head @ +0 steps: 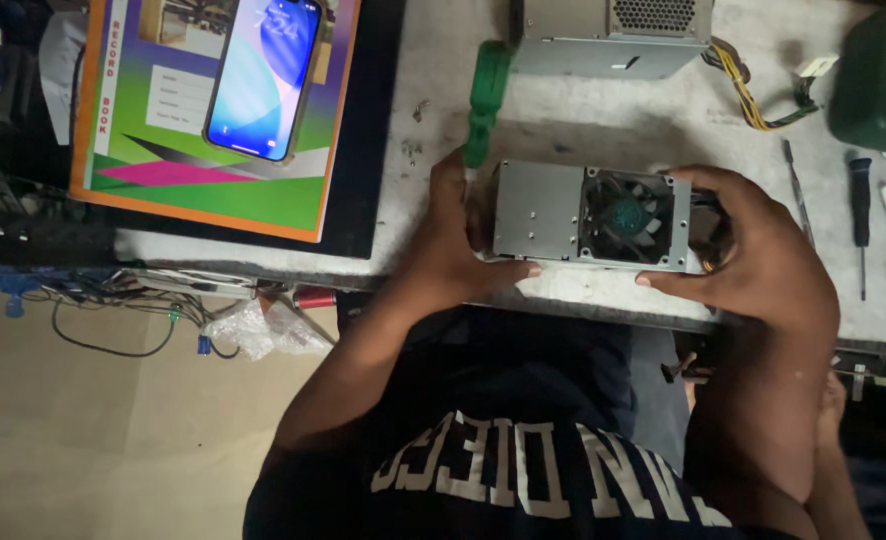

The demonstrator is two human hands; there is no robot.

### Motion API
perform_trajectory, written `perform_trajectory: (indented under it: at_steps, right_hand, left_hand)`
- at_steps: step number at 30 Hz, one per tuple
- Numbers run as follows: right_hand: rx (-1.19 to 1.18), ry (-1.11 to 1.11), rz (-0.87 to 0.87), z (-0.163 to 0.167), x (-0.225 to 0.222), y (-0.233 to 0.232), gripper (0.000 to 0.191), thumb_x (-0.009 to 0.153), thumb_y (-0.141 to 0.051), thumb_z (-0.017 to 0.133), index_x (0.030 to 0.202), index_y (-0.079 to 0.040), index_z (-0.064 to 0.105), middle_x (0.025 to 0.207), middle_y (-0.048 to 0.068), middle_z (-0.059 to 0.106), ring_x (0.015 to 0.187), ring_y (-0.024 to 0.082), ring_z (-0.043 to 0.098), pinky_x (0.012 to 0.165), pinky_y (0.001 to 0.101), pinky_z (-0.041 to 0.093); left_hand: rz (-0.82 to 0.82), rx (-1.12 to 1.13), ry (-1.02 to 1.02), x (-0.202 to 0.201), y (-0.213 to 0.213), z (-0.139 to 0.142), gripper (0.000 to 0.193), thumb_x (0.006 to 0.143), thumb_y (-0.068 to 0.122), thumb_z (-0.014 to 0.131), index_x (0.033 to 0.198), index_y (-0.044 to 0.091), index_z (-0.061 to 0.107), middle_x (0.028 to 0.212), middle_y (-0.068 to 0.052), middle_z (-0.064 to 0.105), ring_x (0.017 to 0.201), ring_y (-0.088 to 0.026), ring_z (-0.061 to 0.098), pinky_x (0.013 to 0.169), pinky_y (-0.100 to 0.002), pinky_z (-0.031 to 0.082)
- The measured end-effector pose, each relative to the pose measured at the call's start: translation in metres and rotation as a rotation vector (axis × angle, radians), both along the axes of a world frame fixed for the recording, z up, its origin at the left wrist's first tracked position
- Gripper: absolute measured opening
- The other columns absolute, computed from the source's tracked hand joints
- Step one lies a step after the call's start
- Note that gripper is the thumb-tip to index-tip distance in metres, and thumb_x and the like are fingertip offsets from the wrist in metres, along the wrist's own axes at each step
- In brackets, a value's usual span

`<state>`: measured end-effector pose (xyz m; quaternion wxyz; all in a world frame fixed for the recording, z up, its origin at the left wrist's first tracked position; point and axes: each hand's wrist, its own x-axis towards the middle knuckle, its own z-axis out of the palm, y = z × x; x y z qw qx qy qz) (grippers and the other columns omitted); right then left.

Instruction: The person uses a green-handled screwdriver to unscrew the casing of a computer power supply unit on a workbench, repositioning the unit and removing screws from its sides. They occasionally touch a smartphone lying on a record book beside the work area.

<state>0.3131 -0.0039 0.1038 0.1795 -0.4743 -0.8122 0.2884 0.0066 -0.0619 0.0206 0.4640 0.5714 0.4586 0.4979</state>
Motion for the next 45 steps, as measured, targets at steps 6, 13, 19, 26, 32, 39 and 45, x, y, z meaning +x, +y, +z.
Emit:
perform_trajectory:
  at_steps: [6, 13, 19, 26, 32, 39, 45]
  right_hand:
    - [0.027, 0.076, 0.065, -0.006, 0.001, 0.004, 0.096, 0.058, -0.019, 0.095, 0.141, 0.001, 0.052, 0.130, 0.014, 0.063, 0.118, 0.020, 0.061, 0.099, 0.0336, 0.051]
    - [0.132, 0.070, 0.039, -0.013, 0.002, 0.000, 0.095, 0.056, -0.019, 0.097, 0.139, 0.001, 0.055, 0.132, 0.016, 0.061, 0.118, 0.023, 0.062, 0.099, 0.0344, 0.051]
    - [0.198, 0.101, 0.084, -0.022, 0.007, 0.003, 0.093, 0.056, -0.021, 0.097, 0.136, 0.000, 0.055, 0.130, 0.015, 0.063, 0.118, 0.023, 0.062, 0.103, 0.0349, 0.051]
    - [0.119, 0.010, 0.060, -0.009, -0.001, 0.007, 0.094, 0.055, -0.026, 0.097, 0.133, 0.001, 0.053, 0.119, 0.014, 0.065, 0.109, 0.023, 0.064, 0.095, 0.0337, 0.051]
    - [0.400, -0.239, 0.260, 0.022, -0.022, 0.014, 0.095, 0.047, -0.030, 0.095, 0.129, 0.003, 0.060, 0.123, 0.024, 0.067, 0.114, 0.042, 0.064, 0.097, 0.0468, 0.051]
    - [0.450, -0.183, 0.251, 0.017, -0.046, 0.003, 0.092, 0.052, -0.035, 0.093, 0.131, 0.000, 0.061, 0.122, 0.021, 0.068, 0.112, 0.041, 0.065, 0.097, 0.0485, 0.050]
    - [0.421, -0.181, 0.208, 0.011, -0.048, 0.004, 0.092, 0.054, -0.043, 0.093, 0.129, -0.001, 0.061, 0.121, 0.020, 0.068, 0.109, 0.040, 0.066, 0.096, 0.0481, 0.051]
  left_hand:
    - [-0.055, 0.069, -0.082, 0.001, 0.000, -0.002, 0.104, 0.079, 0.023, 0.095, 0.151, 0.001, 0.023, 0.128, -0.010, 0.057, 0.108, -0.011, 0.061, 0.088, -0.028, 0.056]
    - [-0.021, -0.086, 0.032, -0.002, -0.001, -0.006, 0.109, 0.069, 0.027, 0.096, 0.152, 0.003, 0.030, 0.106, -0.010, 0.061, 0.084, -0.016, 0.058, 0.072, -0.030, 0.052]
    - [0.002, 0.226, 0.063, -0.003, -0.001, -0.012, 0.098, 0.080, 0.023, 0.098, 0.149, 0.003, 0.032, 0.124, -0.009, 0.054, 0.104, -0.013, 0.059, 0.085, -0.029, 0.055]
    - [-0.023, 0.071, 0.038, -0.002, 0.002, -0.005, 0.103, 0.074, 0.024, 0.095, 0.152, 0.002, 0.032, 0.111, -0.007, 0.057, 0.081, -0.011, 0.053, 0.067, -0.028, 0.047]
    - [0.012, 0.214, 0.098, -0.001, -0.002, -0.005, 0.097, 0.080, 0.023, 0.093, 0.155, 0.002, 0.035, 0.132, -0.012, 0.057, 0.110, -0.020, 0.062, 0.090, -0.034, 0.055]
    - [0.049, 0.299, 0.081, 0.001, -0.002, -0.008, 0.095, 0.079, 0.016, 0.094, 0.152, 0.000, 0.035, 0.140, -0.017, 0.051, 0.127, -0.024, 0.057, 0.101, -0.036, 0.054]
    - [0.124, -0.043, 0.228, -0.004, -0.007, 0.005, 0.091, 0.068, 0.017, 0.097, 0.140, 0.000, 0.045, 0.106, -0.011, 0.064, 0.083, -0.017, 0.060, 0.068, -0.030, 0.052]
